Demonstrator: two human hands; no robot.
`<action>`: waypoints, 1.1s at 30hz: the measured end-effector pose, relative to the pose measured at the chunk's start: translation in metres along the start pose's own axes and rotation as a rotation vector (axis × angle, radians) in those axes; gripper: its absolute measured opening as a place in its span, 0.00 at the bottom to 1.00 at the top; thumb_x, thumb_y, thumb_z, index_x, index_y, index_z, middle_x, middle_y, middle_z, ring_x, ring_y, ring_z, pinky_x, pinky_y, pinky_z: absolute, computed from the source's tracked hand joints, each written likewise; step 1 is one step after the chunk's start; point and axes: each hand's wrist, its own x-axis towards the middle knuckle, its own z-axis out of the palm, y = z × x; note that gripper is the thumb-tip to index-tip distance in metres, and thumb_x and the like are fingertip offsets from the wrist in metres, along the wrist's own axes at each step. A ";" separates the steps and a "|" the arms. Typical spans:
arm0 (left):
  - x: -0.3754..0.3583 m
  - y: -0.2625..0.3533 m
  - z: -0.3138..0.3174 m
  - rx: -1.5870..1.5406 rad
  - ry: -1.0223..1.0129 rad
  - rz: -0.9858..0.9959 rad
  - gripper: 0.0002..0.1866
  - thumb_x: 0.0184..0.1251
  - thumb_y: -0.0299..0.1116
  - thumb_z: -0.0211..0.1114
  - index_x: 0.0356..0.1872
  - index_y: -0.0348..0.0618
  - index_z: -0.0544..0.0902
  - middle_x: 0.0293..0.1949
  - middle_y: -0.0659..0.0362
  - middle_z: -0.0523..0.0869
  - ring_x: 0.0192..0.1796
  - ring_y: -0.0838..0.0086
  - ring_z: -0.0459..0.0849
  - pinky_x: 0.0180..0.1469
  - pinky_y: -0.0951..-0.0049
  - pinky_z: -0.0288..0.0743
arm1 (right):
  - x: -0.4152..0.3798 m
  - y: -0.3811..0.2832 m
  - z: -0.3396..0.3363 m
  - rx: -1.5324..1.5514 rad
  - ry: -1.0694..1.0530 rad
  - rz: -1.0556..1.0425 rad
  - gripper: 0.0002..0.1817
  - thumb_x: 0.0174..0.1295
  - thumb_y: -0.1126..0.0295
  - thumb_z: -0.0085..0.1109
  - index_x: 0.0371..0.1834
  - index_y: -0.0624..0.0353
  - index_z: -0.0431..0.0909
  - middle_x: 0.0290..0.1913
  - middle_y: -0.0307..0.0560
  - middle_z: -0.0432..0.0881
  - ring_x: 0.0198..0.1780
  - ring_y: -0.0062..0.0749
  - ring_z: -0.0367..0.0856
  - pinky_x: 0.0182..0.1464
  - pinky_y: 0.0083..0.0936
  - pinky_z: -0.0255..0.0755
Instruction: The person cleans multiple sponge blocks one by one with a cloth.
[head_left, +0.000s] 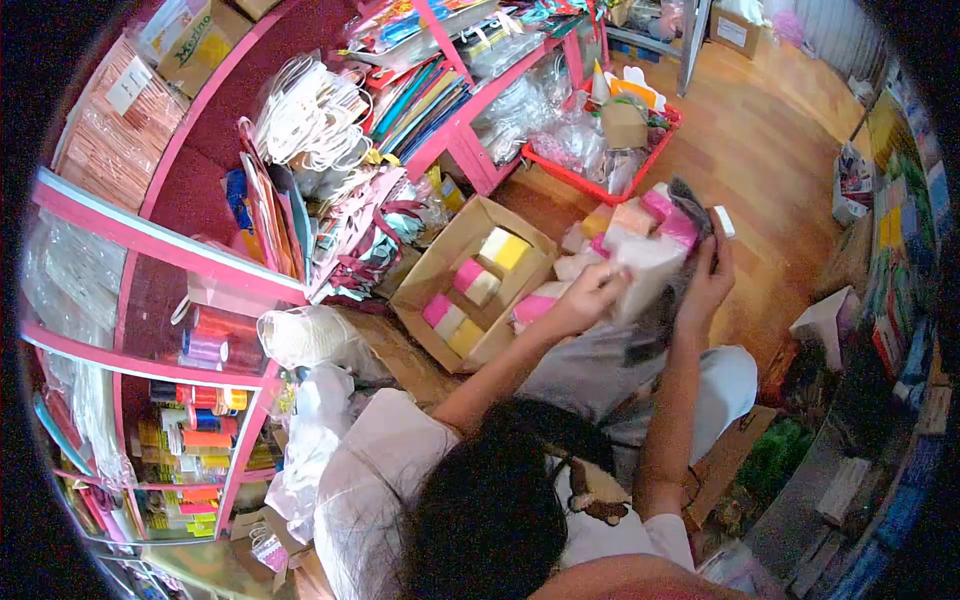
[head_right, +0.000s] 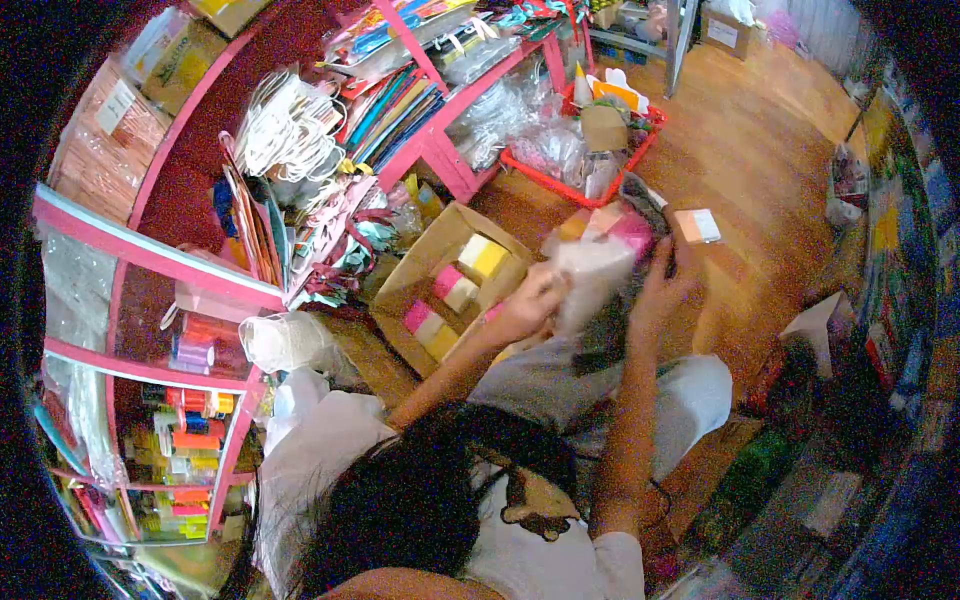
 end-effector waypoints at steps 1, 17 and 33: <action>0.003 -0.016 0.000 -0.141 0.014 -0.092 0.15 0.68 0.39 0.45 0.34 0.39 0.74 0.24 0.66 0.72 0.28 0.81 0.68 0.32 0.77 0.65 | -0.007 -0.006 0.004 -0.065 0.005 -0.025 0.15 0.60 0.75 0.43 0.50 0.62 0.72 0.52 0.50 0.74 0.55 0.36 0.70 0.58 0.29 0.59; -0.011 0.018 -0.003 0.148 -0.083 0.032 0.14 0.67 0.38 0.46 0.43 0.37 0.72 0.34 0.65 0.74 0.36 0.80 0.71 0.38 0.80 0.66 | 0.011 0.028 -0.003 -0.144 -0.002 -0.029 0.16 0.64 0.68 0.40 0.50 0.62 0.71 0.47 0.48 0.76 0.51 0.31 0.71 0.55 0.27 0.61; -0.006 0.033 0.001 -0.403 0.095 -0.155 0.31 0.66 0.52 0.41 0.61 0.39 0.56 0.58 0.53 0.65 0.60 0.65 0.64 0.61 0.66 0.56 | -0.015 0.015 0.033 -0.058 -0.050 -0.117 0.17 0.60 0.76 0.41 0.53 0.62 0.69 0.54 0.54 0.71 0.58 0.43 0.66 0.60 0.30 0.56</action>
